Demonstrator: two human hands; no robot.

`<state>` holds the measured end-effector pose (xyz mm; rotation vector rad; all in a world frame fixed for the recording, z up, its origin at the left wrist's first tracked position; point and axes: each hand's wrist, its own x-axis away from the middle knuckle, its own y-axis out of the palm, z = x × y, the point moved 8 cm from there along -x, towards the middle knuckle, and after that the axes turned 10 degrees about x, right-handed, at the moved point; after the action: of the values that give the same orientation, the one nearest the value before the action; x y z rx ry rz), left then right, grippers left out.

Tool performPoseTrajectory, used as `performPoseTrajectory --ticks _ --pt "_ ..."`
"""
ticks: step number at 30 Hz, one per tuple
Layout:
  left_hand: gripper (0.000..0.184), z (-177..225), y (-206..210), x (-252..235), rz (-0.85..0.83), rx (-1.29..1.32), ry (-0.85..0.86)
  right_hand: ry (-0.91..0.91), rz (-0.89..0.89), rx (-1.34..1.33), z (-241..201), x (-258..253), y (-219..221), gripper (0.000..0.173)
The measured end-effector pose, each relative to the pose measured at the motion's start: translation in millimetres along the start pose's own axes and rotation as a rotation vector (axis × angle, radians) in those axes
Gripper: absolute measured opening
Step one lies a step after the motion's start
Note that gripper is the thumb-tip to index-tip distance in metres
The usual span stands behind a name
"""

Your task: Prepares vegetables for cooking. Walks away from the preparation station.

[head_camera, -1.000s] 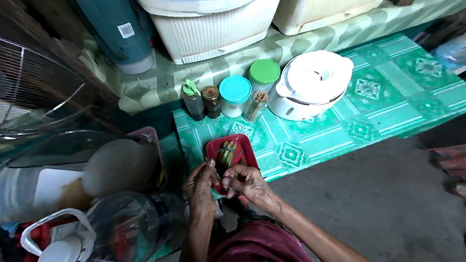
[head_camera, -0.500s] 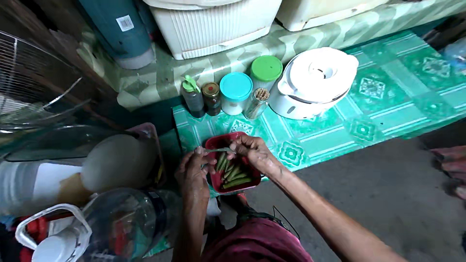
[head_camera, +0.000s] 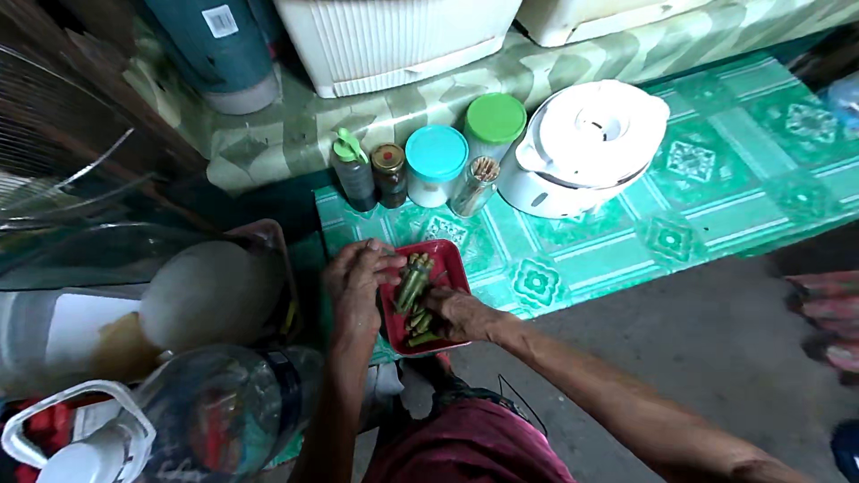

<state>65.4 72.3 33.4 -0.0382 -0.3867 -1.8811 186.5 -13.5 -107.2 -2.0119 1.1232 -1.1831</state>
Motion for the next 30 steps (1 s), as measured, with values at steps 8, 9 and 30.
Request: performPoseTrajectory --ticks 8,9,30 --pt "0.02 -26.0 7.3 -24.4 -0.034 -0.127 0.065 0.023 -0.285 0.193 -2.2 -15.8 11.2 0.077" --pt "0.025 -39.4 4.1 -26.5 -0.056 -0.242 -0.02 0.038 -0.299 0.205 -3.8 -16.6 9.0 0.077" --pt "0.036 -131.7 -58.3 35.2 0.25 -0.499 -0.607 0.112 -0.301 -0.361 -7.4 -25.4 25.5 0.058"
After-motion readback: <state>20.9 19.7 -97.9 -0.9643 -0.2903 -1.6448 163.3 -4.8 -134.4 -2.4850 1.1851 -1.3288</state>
